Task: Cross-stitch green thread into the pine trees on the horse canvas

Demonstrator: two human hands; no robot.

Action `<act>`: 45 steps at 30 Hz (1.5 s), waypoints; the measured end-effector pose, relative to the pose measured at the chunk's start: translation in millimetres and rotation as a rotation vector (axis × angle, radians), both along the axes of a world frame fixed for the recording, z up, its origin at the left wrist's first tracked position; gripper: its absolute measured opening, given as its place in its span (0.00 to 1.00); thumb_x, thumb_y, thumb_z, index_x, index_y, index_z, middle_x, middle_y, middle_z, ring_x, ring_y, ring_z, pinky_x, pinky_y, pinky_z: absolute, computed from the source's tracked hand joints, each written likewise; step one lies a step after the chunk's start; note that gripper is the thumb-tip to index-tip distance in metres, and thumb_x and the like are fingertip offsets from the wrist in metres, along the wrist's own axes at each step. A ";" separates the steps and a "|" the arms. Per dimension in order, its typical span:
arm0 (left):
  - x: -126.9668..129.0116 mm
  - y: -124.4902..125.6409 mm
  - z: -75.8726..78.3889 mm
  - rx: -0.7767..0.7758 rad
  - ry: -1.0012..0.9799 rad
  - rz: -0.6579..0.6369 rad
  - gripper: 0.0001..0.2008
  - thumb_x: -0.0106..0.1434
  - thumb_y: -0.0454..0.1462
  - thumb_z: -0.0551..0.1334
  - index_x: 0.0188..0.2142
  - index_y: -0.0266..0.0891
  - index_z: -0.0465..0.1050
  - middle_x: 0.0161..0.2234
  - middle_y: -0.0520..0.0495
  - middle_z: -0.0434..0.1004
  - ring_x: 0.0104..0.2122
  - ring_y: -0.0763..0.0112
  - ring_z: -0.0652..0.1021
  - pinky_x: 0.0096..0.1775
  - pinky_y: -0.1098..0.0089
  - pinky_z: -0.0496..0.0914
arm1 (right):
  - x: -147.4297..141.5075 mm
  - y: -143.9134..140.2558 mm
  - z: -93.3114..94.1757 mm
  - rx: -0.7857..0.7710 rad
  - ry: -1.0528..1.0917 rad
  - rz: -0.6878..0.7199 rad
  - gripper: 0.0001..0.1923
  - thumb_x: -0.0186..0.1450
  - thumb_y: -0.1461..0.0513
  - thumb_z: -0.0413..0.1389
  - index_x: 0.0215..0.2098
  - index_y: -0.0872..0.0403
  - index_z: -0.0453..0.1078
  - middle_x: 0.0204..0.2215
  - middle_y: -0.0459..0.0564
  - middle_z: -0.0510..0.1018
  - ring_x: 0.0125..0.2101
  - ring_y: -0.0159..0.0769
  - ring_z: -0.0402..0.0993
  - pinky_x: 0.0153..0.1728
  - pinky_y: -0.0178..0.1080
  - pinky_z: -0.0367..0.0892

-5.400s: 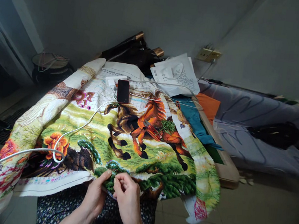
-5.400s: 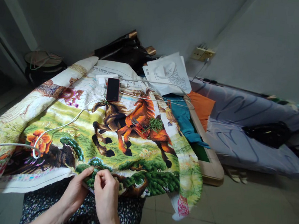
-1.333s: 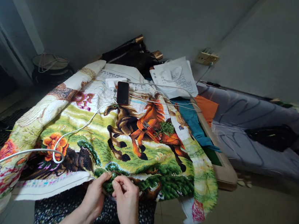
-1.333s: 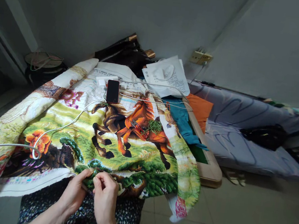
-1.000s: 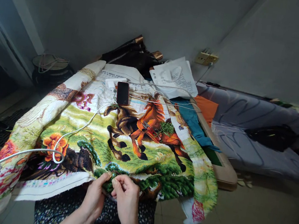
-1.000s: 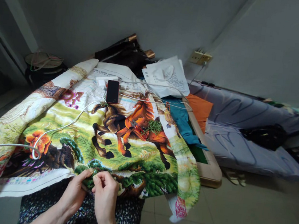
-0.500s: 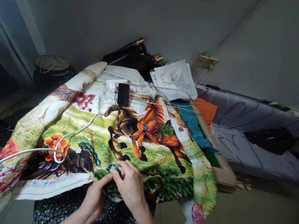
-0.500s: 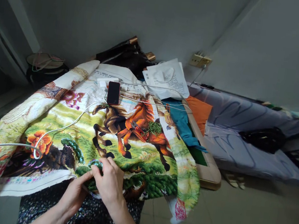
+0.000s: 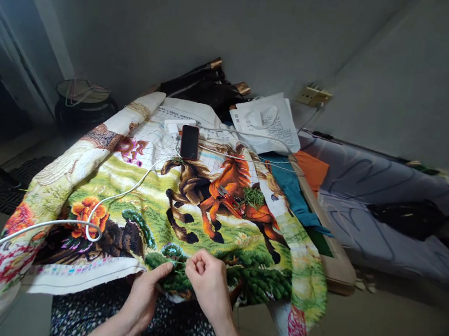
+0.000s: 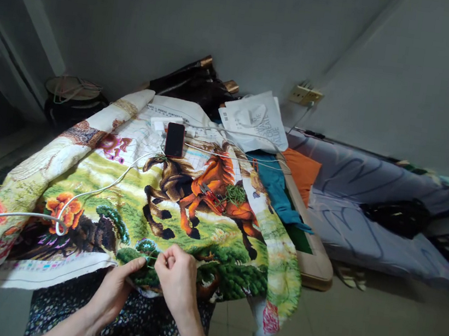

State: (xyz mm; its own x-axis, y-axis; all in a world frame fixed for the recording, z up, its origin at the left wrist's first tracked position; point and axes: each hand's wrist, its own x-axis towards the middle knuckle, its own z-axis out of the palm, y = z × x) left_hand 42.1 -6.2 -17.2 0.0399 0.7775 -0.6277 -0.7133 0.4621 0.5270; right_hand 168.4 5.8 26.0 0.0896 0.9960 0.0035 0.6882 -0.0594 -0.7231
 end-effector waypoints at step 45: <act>-2.8 -0.5 -13.6 -0.035 -0.047 0.003 0.08 0.43 0.34 0.73 0.25 0.33 0.79 0.25 0.48 0.80 0.27 0.70 0.76 0.35 0.69 0.69 | -3.1 -18.2 -11.7 -0.068 0.341 0.157 0.11 0.66 0.62 0.49 0.34 0.54 0.73 0.16 0.41 0.67 0.17 0.30 0.63 0.20 0.30 0.58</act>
State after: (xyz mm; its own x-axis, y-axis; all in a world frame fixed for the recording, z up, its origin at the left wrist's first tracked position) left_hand 39.4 -6.7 -30.8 0.0680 0.7554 -0.6518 -0.7385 0.4774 0.4762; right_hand 165.4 -12.4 14.3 -0.0791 0.9946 -0.0672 0.4133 -0.0286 -0.9102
